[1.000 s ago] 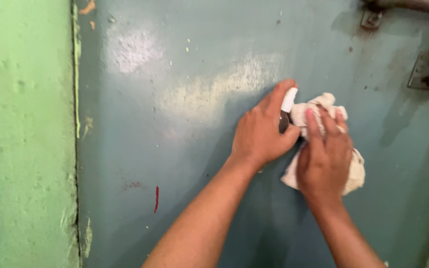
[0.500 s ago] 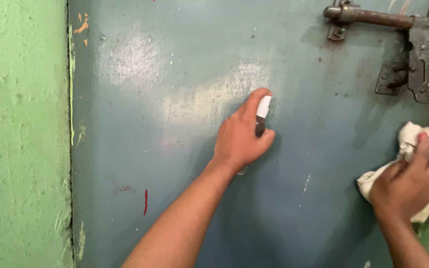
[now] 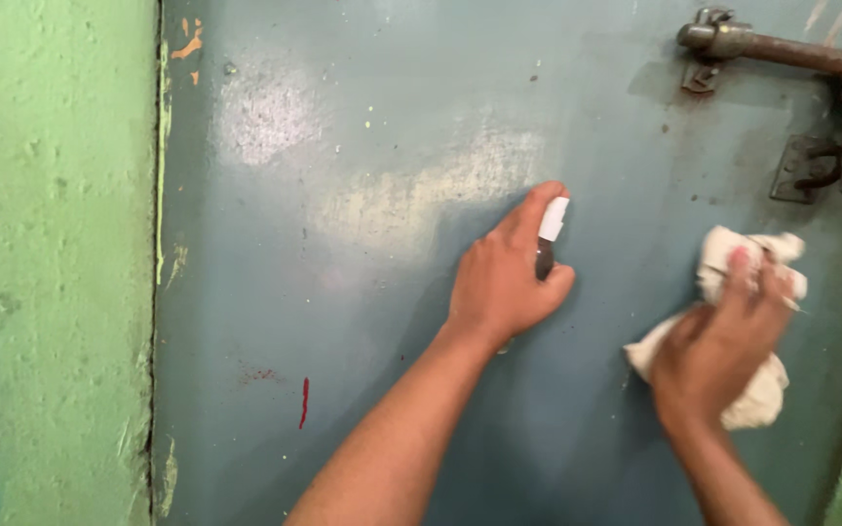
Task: The person sprays a cleaning solution onto a grey metal door and wipes the surface with a white cloth. They repeatedly spray and wipe different areas to remove red paint splatters and other marks.
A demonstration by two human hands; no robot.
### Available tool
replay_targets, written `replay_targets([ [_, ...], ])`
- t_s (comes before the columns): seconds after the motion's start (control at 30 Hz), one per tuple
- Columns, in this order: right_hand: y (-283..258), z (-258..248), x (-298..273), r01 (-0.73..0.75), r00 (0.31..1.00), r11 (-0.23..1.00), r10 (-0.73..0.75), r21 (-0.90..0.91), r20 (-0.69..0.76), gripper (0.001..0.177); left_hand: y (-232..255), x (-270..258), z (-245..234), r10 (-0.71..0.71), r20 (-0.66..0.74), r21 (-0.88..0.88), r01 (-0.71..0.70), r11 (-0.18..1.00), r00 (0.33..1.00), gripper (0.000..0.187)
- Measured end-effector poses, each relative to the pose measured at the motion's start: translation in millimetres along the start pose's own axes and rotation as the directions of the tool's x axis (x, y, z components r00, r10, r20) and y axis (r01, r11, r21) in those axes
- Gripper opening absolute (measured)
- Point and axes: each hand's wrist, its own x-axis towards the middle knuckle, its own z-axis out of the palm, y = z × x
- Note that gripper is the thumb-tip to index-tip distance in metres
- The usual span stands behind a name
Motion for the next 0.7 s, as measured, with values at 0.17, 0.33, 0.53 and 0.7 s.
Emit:
replay_targets([
  [0.17, -84, 6, 5, 0.25, 0.965, 0.937, -0.263, 0.244, 0.023, 0.056, -2, -1, -2, 0.043, -0.039, -0.061, -0.046, 0.997, 0.998, 0.074],
  [0.33, -113, 2, 9, 0.279, 0.955, 0.923, -0.295, 0.265, 0.021, 0.049, 1, -2, -7, -0.008, 0.002, -0.087, 0.008, 0.996, 1.0, 0.075],
  [0.53, -111, 2, 5, 0.268, 0.961, 0.936, -0.277, 0.228, 0.009, 0.049, 4, 1, -7, -0.017, 0.01, -0.055, 0.018, 0.998, 1.0, 0.076],
  [0.7, -112, 0, 6, 0.269, 0.962, 0.941, -0.272, 0.205, -0.015, 0.049, 10, 8, -15, -0.052, 0.104, -0.002, 0.052, 0.999, 0.993, 0.074],
])
